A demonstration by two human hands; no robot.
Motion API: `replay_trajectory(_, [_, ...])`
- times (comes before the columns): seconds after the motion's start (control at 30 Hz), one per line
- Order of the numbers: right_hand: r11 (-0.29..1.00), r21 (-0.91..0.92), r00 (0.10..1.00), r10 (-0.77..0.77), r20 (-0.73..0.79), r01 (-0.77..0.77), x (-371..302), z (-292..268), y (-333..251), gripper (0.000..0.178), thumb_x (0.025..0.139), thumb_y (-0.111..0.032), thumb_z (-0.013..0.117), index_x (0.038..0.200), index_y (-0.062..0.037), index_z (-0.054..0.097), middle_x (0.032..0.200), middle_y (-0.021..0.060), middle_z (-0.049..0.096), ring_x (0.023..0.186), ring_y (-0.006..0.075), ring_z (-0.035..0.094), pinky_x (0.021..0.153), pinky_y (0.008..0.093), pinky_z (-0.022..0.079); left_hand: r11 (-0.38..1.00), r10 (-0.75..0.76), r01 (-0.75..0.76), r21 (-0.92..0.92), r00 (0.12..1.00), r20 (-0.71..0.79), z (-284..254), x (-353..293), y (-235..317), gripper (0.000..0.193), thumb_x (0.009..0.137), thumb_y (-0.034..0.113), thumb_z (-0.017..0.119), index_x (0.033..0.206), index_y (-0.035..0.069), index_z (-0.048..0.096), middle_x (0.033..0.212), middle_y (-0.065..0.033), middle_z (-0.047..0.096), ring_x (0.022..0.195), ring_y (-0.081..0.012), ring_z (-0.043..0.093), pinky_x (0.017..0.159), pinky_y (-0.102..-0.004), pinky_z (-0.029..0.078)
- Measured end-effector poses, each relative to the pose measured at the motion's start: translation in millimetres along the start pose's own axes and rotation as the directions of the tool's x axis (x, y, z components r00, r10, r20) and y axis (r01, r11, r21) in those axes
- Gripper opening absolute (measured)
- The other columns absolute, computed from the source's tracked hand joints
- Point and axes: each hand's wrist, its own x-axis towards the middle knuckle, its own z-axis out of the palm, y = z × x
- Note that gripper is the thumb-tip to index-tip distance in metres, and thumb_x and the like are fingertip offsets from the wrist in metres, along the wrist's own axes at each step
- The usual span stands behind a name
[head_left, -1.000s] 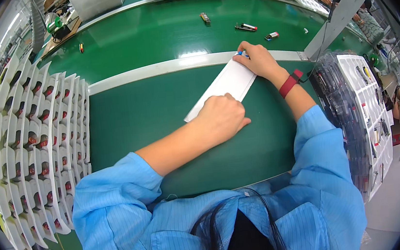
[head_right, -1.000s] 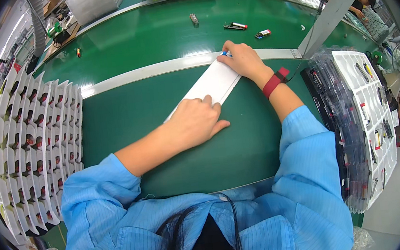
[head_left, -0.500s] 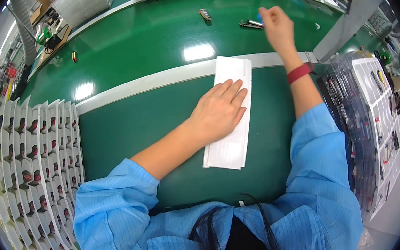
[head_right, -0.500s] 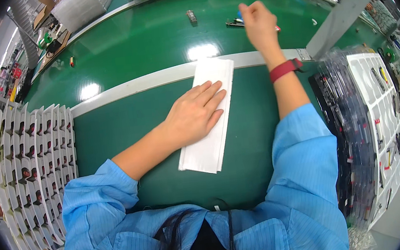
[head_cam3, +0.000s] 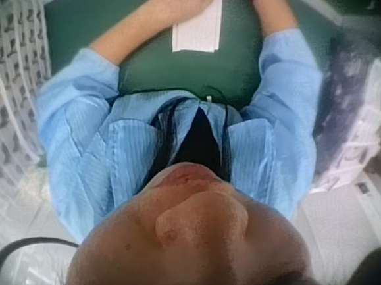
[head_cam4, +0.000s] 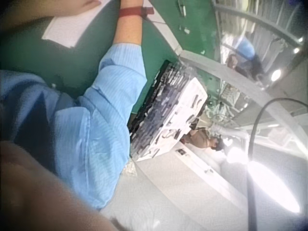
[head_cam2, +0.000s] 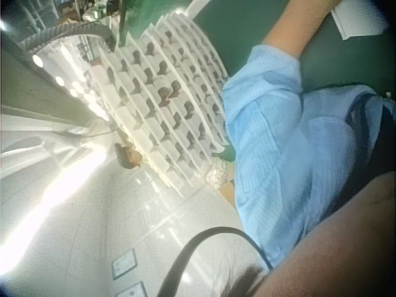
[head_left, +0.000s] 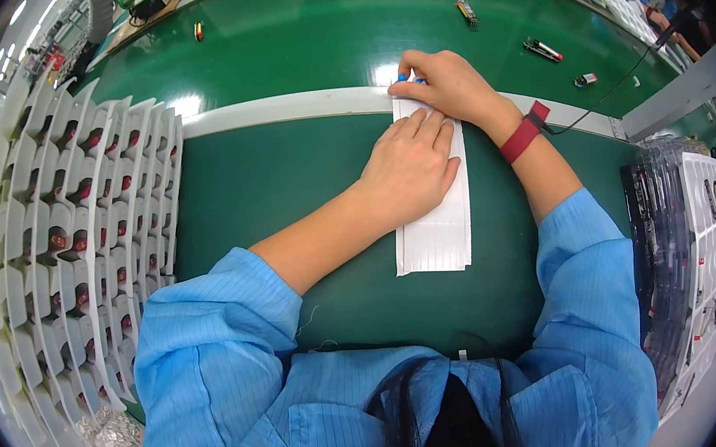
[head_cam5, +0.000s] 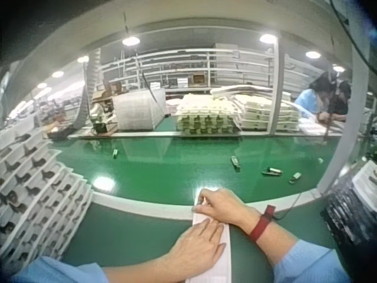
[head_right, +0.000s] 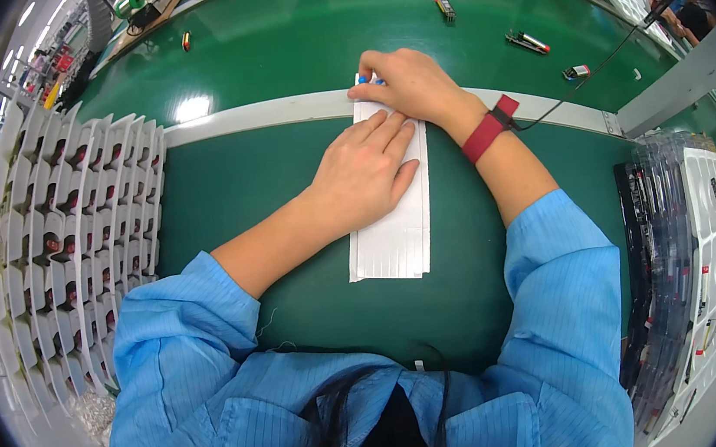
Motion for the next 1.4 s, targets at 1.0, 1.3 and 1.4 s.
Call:
replay_trajectory(1.0, [0.941,0.068,0.930,0.338,-0.141,-0.332,-7,-8,-1,0.030,0.077,-0.029,0.066,0.069,-0.0024,0.056,0.052,0.0046,0.053,0.048,0.0089,0.044,0.045,0.0267,0.036,1.000,-0.006,0.004,0.019,0.992,0.124,-2,2,-1,0.038,0.080,0.019,0.055,0.104,-0.010,0.053,0.113,-0.0224,0.053,0.104,-0.0327,0.051,0.091,-0.0373,0.040])
replay_trajectory(1.3, [0.909,0.209,0.892,0.403,-0.207,-0.362,-60,-38,47,0.014,0.080,-0.013,0.059,0.088,-0.0013,0.059,0.071,0.0045,0.060,0.063,0.0100,0.055,0.060,0.0244,0.046,0.995,-0.022,0.027,-0.093,0.999,0.049,-9,11,-4,0.026,0.078,0.018,0.058,0.097,-0.001,0.060,0.105,-0.0161,0.059,0.094,-0.0286,0.058,0.080,-0.0355,0.047])
replay_trajectory(1.4, [0.933,0.143,0.902,0.356,-0.245,-0.329,-67,-39,32,0.013,0.077,-0.010,0.059,0.087,-0.0009,0.060,0.073,0.0111,0.061,0.065,0.0193,0.059,0.062,0.0296,0.047,0.957,-0.163,0.203,-0.209,0.968,0.191,-22,60,-10,0.018,0.077,0.015,0.058,0.090,0.003,0.064,0.091,-0.0137,0.063,0.083,-0.0280,0.061,0.073,-0.0370,0.048])
